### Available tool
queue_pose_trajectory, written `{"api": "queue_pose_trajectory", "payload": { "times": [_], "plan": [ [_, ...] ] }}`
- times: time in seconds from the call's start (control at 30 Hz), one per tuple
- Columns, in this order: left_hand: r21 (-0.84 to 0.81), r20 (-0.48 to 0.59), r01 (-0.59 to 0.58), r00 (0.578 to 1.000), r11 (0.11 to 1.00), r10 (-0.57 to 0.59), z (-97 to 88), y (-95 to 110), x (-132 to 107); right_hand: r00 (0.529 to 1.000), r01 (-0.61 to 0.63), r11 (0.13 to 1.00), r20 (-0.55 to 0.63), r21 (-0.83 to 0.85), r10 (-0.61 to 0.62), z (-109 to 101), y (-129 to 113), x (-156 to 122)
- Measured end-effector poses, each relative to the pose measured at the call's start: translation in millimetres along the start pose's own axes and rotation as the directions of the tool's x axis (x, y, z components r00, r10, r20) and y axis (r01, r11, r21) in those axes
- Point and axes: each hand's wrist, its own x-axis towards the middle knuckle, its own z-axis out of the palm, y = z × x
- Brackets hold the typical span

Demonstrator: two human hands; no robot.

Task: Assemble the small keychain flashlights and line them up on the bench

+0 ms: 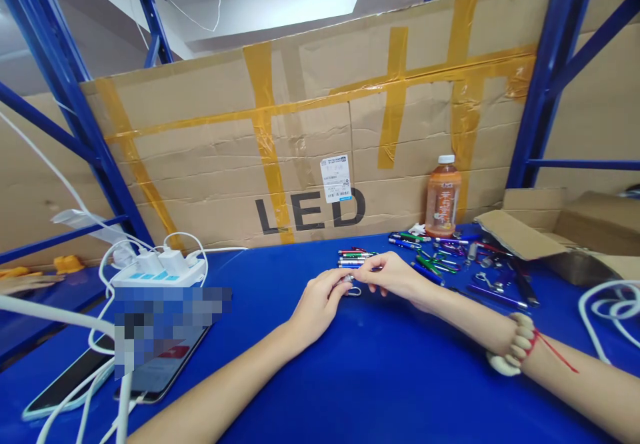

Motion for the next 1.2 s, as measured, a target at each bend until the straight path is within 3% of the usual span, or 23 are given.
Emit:
{"api": "queue_pose_trajectory", "payload": {
  "times": [0.13,0.3,0.43,0.53,0.63,0.73,0.9,1.2],
  "plan": [
    [-0.069,0.034,-0.03,0.999,0.997,0.032,-0.7,3,-1,1.0,-0.019,0.999,0.023,-0.041,0.02,-3,4,2],
    [-0.015,0.087,-0.01,0.996,1.0,0.011,-0.9,4,-3,0.999,-0.049,0.993,0.0,-0.104,0.049,1,8,3],
    [0.02,0.104,-0.006,0.995,1.0,0.004,-0.6,4,-2,0.98,0.165,0.975,-0.087,-0.15,-0.18,3,7,3],
    [0.044,0.105,0.067,0.992,0.997,-0.071,-0.2,2,0,0.892,0.372,0.874,-0.139,-0.313,-0.43,-1,7,3],
    [0.043,0.097,0.133,0.986,0.99,-0.137,-0.3,0,2,0.821,0.515,0.754,-0.02,-0.409,-0.571,-10,8,5],
    [0.023,0.116,0.136,0.984,0.99,-0.138,-0.8,1,3,0.774,0.601,0.678,0.098,-0.423,-0.625,-19,8,8],
    [0.049,0.126,0.117,0.984,0.992,-0.122,-1.4,2,2,0.707,0.678,0.588,0.174,-0.441,-0.685,-25,6,9],
    [0.139,0.242,0.035,0.968,0.99,-0.068,-1.0,0,-2,0.65,0.747,0.479,0.352,-0.461,-0.674,-29,10,5]
  ]
}}
